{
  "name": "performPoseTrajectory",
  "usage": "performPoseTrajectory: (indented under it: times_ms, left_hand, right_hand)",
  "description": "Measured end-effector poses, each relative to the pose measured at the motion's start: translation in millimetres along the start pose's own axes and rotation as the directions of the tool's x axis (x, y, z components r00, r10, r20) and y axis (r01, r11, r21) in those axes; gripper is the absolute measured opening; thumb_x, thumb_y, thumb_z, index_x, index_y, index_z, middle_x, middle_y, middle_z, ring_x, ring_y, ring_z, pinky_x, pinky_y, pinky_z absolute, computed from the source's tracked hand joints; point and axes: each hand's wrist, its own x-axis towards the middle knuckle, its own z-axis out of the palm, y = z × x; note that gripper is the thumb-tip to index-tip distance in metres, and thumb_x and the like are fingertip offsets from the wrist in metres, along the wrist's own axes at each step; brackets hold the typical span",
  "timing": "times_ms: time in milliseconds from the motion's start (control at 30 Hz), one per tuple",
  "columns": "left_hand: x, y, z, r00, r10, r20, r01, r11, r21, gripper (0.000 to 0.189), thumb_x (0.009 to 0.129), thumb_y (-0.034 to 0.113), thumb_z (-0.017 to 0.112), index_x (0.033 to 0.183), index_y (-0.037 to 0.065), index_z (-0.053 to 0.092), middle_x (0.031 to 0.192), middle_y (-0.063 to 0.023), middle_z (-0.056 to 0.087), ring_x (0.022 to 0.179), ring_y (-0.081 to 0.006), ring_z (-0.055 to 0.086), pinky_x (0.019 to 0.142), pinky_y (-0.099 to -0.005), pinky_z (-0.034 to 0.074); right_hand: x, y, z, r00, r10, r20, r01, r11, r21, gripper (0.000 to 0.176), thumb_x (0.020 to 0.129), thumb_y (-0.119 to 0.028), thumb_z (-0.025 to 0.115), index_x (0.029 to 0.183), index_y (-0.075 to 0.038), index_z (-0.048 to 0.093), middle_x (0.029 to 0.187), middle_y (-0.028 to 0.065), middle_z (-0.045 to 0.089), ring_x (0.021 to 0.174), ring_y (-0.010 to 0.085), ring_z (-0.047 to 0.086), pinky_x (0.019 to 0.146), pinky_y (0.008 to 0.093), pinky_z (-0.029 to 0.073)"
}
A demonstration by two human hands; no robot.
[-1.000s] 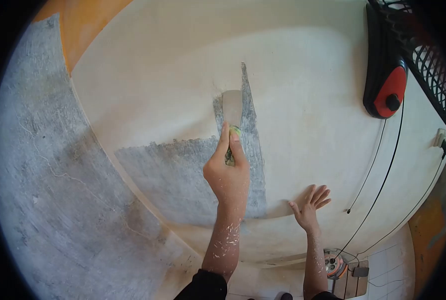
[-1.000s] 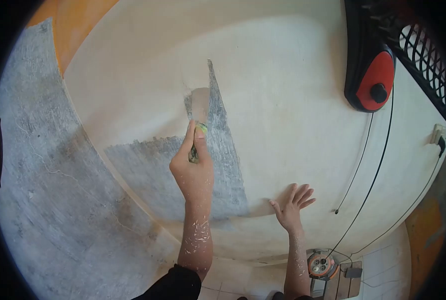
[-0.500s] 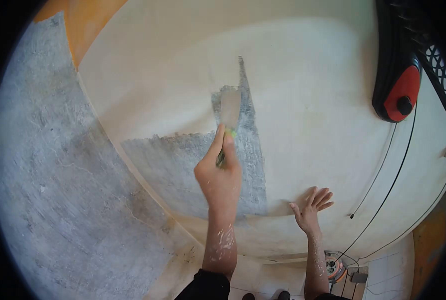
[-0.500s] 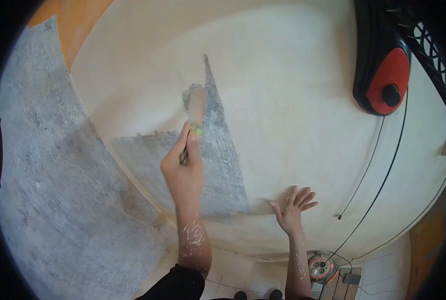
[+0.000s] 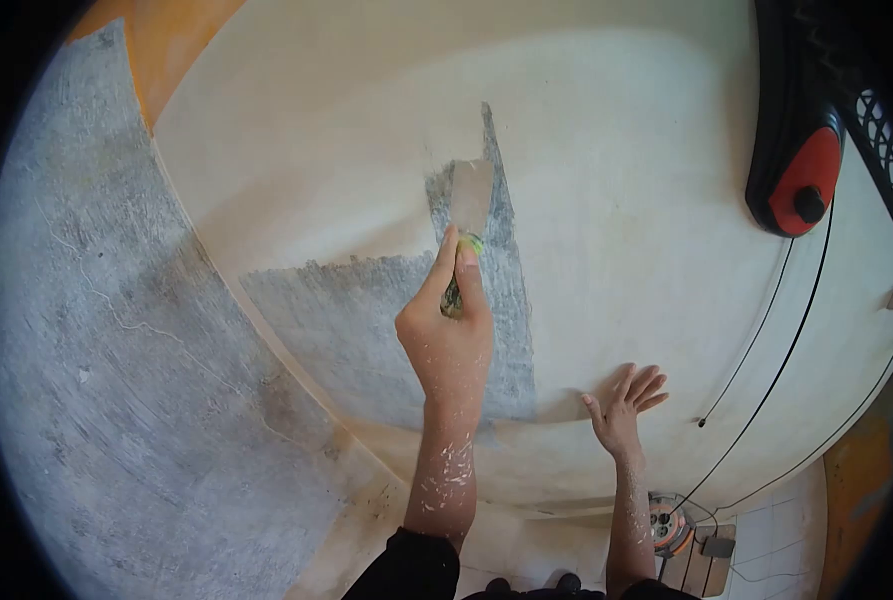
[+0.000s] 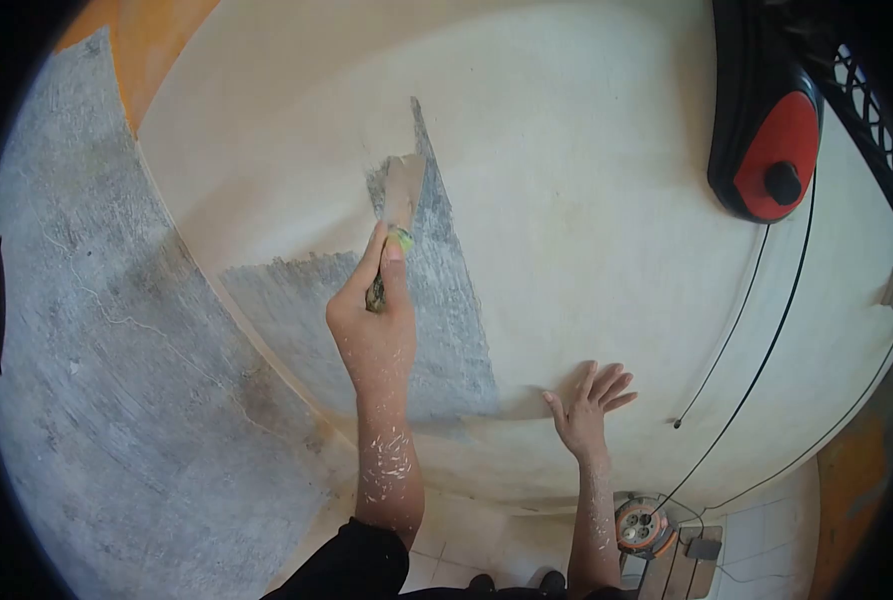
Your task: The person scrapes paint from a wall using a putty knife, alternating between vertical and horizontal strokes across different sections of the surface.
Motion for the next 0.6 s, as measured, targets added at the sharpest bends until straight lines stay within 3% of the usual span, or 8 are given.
performPoseTrajectory:
  times_ms: [100, 200, 300, 333, 400, 467, 533, 600]
  left_hand:
    - [1.2, 2.8, -14.8, 0.99, -0.117, 0.079, 0.122, 0.991, -0.061, 0.034, 0.1, 0.019, 0.062, 0.13, 0.003, 0.064, 0.089, -0.0077, 0.073, 0.068, -0.005, 0.055, 0.064, -0.0244, 0.047]
    - [4.0, -9.1, 2.3, 0.999, 0.018, -0.041, -0.019, 0.999, -0.032, 0.034, 0.1, 0.018, 0.061, 0.13, 0.003, 0.063, 0.083, -0.0044, 0.07, 0.061, -0.0039, 0.048, 0.057, -0.0239, 0.042]
    - [1.0, -10.3, -10.8, 0.997, -0.07, 0.036, 0.074, 0.99, -0.118, 0.034, 0.1, 0.019, 0.061, 0.13, 0.002, 0.063, 0.079, -0.0018, 0.067, 0.058, -0.0038, 0.042, 0.054, -0.0239, 0.039]
    - [-0.1, -1.4, -19.3, 0.99, -0.127, 0.066, 0.131, 0.99, -0.06, 0.035, 0.1, 0.019, 0.06, 0.13, 0.001, 0.063, 0.08, -0.0021, 0.067, 0.06, -0.0043, 0.043, 0.056, -0.0241, 0.04]
    - [5.7, -16.3, -1.3, 0.996, 0.084, -0.038, -0.085, 0.996, -0.028, 0.035, 0.101, 0.02, 0.06, 0.13, 0.001, 0.063, 0.081, -0.0023, 0.067, 0.061, -0.0043, 0.042, 0.055, -0.0242, 0.04]
    - [12.5, -24.3, 0.3, 0.995, 0.088, -0.043, -0.09, 0.995, -0.041, 0.036, 0.101, 0.021, 0.06, 0.13, 0.001, 0.063, 0.084, -0.0035, 0.069, 0.062, -0.0042, 0.044, 0.057, -0.0237, 0.041]
    - [8.5, -0.9, -23.5, 0.987, -0.142, 0.082, 0.149, 0.985, -0.085, 0.036, 0.101, 0.022, 0.06, 0.13, 0.001, 0.063, 0.089, -0.0055, 0.072, 0.065, -0.0038, 0.05, 0.061, -0.0229, 0.044]
    - [13.4, -12.9, -7.0, 1.0, 0.0, 0.009, 0.0, 0.998, -0.069, 0.036, 0.1, 0.022, 0.061, 0.13, 0.001, 0.063, 0.09, -0.0063, 0.073, 0.066, -0.0039, 0.051, 0.062, -0.023, 0.045]
  right_hand:
    - [0.8, 3.2, 1.2, 1.0, -0.011, -0.023, 0.011, 1.0, -0.023, 0.1, 0.097, -0.057, 0.052, 0.156, -0.006, -0.011, 0.154, 0.0307, -0.03, 0.138, 0.0467, -0.038, 0.102, 0.068, -0.026]
    - [-2.2, -0.8, 4.3, 0.999, -0.017, -0.044, 0.016, 1.0, -0.019, 0.1, 0.097, -0.056, 0.053, 0.156, -0.005, -0.01, 0.155, 0.0307, -0.03, 0.139, 0.0468, -0.038, 0.102, 0.0682, -0.026]
    - [-4.5, 1.9, 1.8, 1.0, -0.013, -0.026, 0.012, 1.0, -0.024, 0.1, 0.097, -0.056, 0.053, 0.156, -0.005, -0.009, 0.155, 0.0308, -0.03, 0.139, 0.047, -0.037, 0.102, 0.0687, -0.025]
    - [-2.8, 2.5, 1.9, 1.0, -0.009, -0.023, 0.008, 1.0, -0.025, 0.1, 0.097, -0.056, 0.053, 0.156, -0.004, -0.009, 0.155, 0.0308, -0.03, 0.139, 0.047, -0.037, 0.102, 0.0689, -0.025]
    - [-5.2, -1.5, 4.6, 1.0, 0.013, -0.021, -0.013, 1.0, -0.009, 0.1, 0.097, -0.056, 0.053, 0.156, -0.004, -0.009, 0.155, 0.0309, -0.03, 0.139, 0.0471, -0.037, 0.102, 0.0691, -0.025]
    - [-2.8, -0.7, 4.3, 1.0, 0.011, -0.029, -0.011, 1.0, 0.005, 0.101, 0.096, -0.056, 0.054, 0.156, -0.004, -0.008, 0.155, 0.0309, -0.03, 0.139, 0.0472, -0.037, 0.102, 0.0691, -0.025]
    - [-6.8, -1.9, 4.4, 1.0, -0.007, -0.03, 0.006, 1.0, -0.015, 0.101, 0.096, -0.056, 0.054, 0.156, -0.003, -0.008, 0.155, 0.031, -0.03, 0.139, 0.0472, -0.037, 0.102, 0.0688, -0.025]
    - [-3.1, 0.5, 3.2, 1.0, 0.003, -0.02, -0.004, 0.999, -0.039, 0.101, 0.096, -0.057, 0.053, 0.156, -0.002, -0.008, 0.155, 0.0314, -0.029, 0.138, 0.0474, -0.038, 0.103, 0.0684, -0.026]
